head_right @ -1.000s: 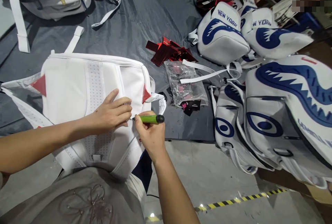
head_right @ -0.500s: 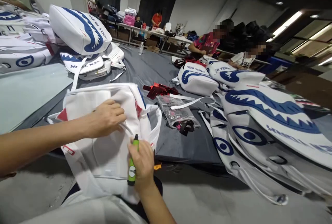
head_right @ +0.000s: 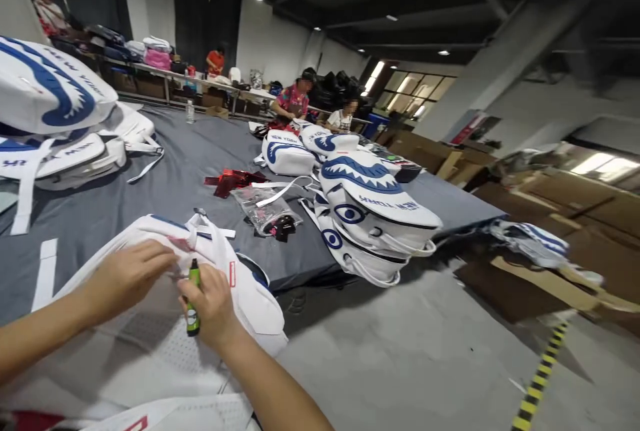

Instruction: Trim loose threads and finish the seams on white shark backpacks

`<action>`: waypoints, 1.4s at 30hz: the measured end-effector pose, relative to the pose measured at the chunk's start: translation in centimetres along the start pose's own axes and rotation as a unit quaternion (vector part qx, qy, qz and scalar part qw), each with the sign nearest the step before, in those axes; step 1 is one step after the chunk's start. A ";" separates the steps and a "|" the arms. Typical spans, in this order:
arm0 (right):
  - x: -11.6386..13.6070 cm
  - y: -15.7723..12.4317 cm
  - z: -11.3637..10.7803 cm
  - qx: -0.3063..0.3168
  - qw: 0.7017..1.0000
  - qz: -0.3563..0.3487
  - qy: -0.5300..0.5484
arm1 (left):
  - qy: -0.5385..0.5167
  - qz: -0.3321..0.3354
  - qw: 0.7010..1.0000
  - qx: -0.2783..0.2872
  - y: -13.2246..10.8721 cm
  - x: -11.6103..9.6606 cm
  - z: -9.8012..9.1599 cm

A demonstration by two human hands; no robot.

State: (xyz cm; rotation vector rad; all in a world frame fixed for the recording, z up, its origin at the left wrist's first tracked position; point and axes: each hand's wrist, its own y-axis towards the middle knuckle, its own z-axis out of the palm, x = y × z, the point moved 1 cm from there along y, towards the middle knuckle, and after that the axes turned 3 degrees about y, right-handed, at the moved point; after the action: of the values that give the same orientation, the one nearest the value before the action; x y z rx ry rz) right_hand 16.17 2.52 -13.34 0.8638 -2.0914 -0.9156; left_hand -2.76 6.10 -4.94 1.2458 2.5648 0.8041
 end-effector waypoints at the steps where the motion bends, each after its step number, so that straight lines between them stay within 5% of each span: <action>1: -0.1 0.3 0.3 0.007 1.000 0.004 -0.009 | 0.036 -0.011 0.998 -0.040 0.3 0.8 -0.3; 3: -0.1 0.9 0.8 0.025 1.000 0.014 -0.011 | 0.101 -0.048 0.993 -0.043 1.1 2.5 -0.5; 8: 1.1 1.2 1.2 0.027 0.993 0.079 0.088 | 0.106 -0.123 0.963 0.217 4.4 5.0 1.9; 12: 1.3 0.6 0.9 0.064 0.988 0.097 0.106 | 0.102 -0.116 0.943 0.294 5.4 5.3 3.9; 17: 0.2 0.0 0.5 0.065 0.982 0.110 0.138 | 0.153 -0.042 0.944 0.289 3.7 3.5 3.2; 23: -1.6 0.9 0.4 0.030 0.986 0.143 0.074 | 0.182 -0.073 0.939 0.283 3.3 3.3 4.1; 26: -3.3 2.7 0.5 0.100 0.976 0.182 -0.072 | 0.173 -0.073 0.943 0.275 3.4 3.5 4.5; 31: -4.8 5.2 3.1 0.254 0.913 0.254 -0.191 | 0.175 -0.083 0.945 0.263 3.0 3.9 5.2; 35: -4.6 5.8 5.4 0.283 0.883 0.283 -0.244 | 0.162 -0.092 0.940 0.286 2.8 4.7 6.4; 42: -4.8 5.4 5.1 0.278 0.897 0.262 -0.221 | 0.148 -0.076 0.942 0.290 2.4 5.4 7.0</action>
State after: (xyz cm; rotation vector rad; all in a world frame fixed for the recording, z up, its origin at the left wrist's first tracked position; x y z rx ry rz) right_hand 13.21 10.83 -13.20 0.3041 -2.8568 -0.2210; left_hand -1.89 14.21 -9.15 1.0924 3.2468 0.2077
